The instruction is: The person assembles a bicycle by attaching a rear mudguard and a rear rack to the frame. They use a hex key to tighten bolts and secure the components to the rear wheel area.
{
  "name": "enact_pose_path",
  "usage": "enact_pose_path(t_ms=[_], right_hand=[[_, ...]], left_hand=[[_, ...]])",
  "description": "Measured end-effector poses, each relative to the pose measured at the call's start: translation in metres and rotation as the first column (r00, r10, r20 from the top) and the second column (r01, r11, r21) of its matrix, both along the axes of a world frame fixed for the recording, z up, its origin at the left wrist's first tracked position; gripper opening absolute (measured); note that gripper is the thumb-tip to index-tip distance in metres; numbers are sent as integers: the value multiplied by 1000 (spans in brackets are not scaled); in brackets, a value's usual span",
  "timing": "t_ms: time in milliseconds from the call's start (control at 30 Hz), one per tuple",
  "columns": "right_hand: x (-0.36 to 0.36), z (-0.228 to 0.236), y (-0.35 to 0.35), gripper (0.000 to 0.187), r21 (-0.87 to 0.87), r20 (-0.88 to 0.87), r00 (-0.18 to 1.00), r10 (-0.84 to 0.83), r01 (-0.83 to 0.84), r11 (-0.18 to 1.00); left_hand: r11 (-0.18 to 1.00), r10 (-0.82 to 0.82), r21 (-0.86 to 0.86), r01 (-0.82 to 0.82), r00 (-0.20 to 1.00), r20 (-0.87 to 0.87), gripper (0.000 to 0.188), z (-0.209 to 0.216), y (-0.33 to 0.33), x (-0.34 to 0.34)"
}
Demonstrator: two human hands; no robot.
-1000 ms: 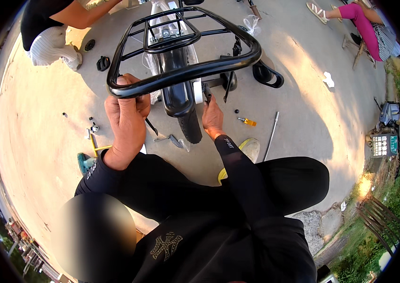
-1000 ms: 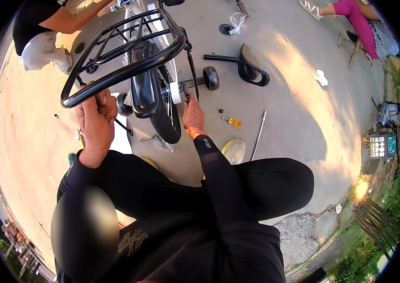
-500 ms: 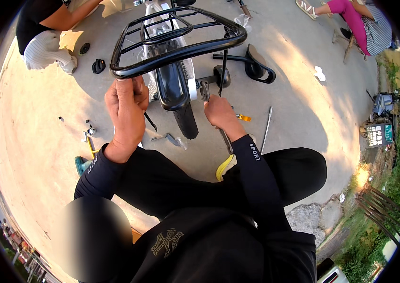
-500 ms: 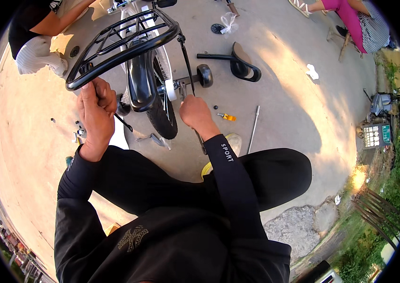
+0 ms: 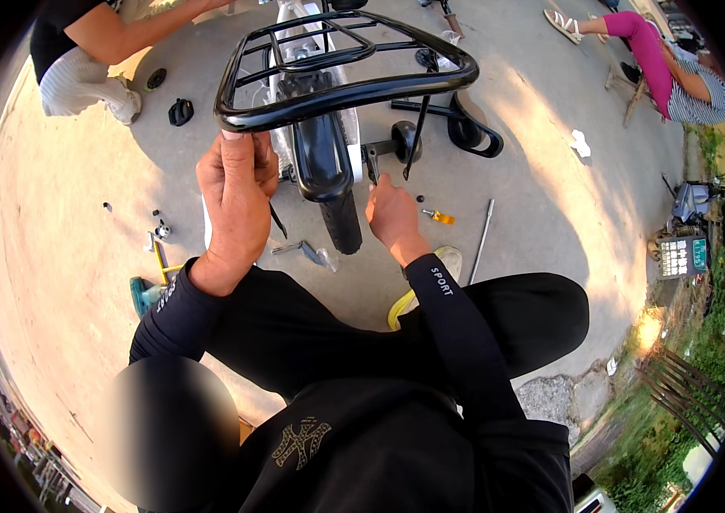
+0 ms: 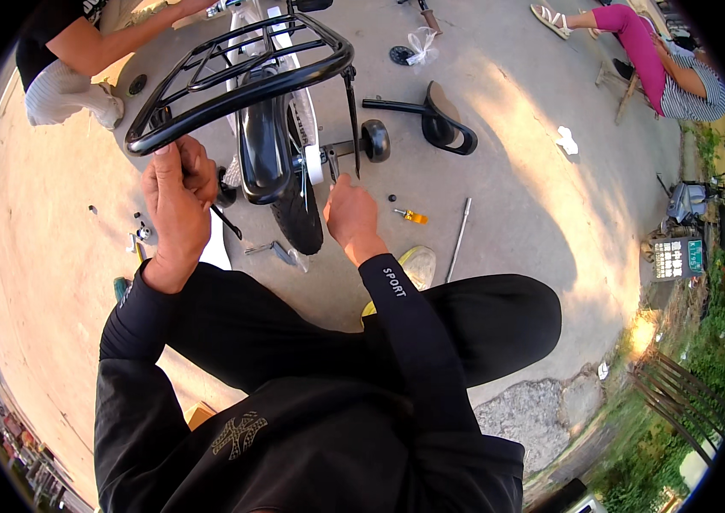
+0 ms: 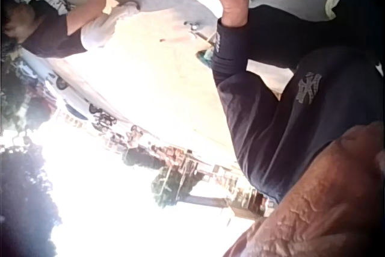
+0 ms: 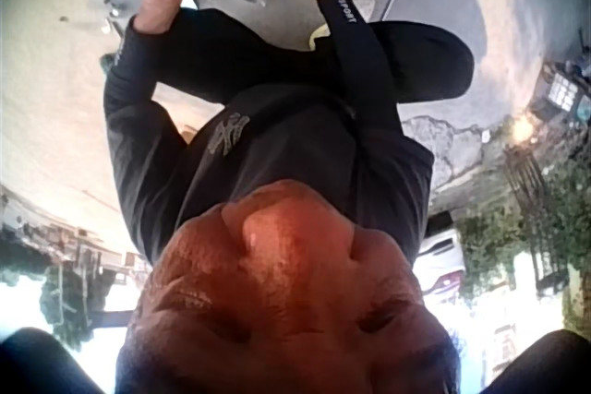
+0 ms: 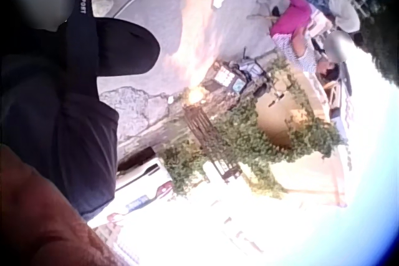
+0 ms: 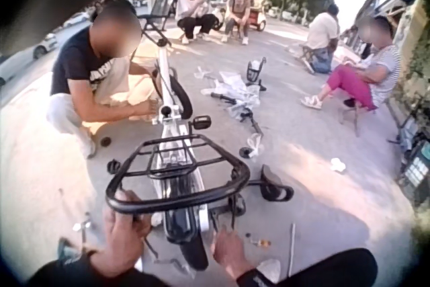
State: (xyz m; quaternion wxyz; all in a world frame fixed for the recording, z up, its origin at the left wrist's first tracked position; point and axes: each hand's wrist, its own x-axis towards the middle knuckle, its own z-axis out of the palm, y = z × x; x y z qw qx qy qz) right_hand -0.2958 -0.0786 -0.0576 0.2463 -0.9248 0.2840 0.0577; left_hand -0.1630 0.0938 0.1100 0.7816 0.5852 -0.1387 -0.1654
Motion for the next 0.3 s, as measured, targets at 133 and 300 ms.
enact_pose_path(t_ms=[133,300], right_hand=[[-22,-72,12,26,-19,260,961,-92,100,995],[-19,-130,25,38,61,364,914,-181,170,983]], left_hand=[[999,10,-30,-10,1000,-5,45,2,-2,0],[994,4,-107,-6,1000,-13,38,-4,3,-3]])
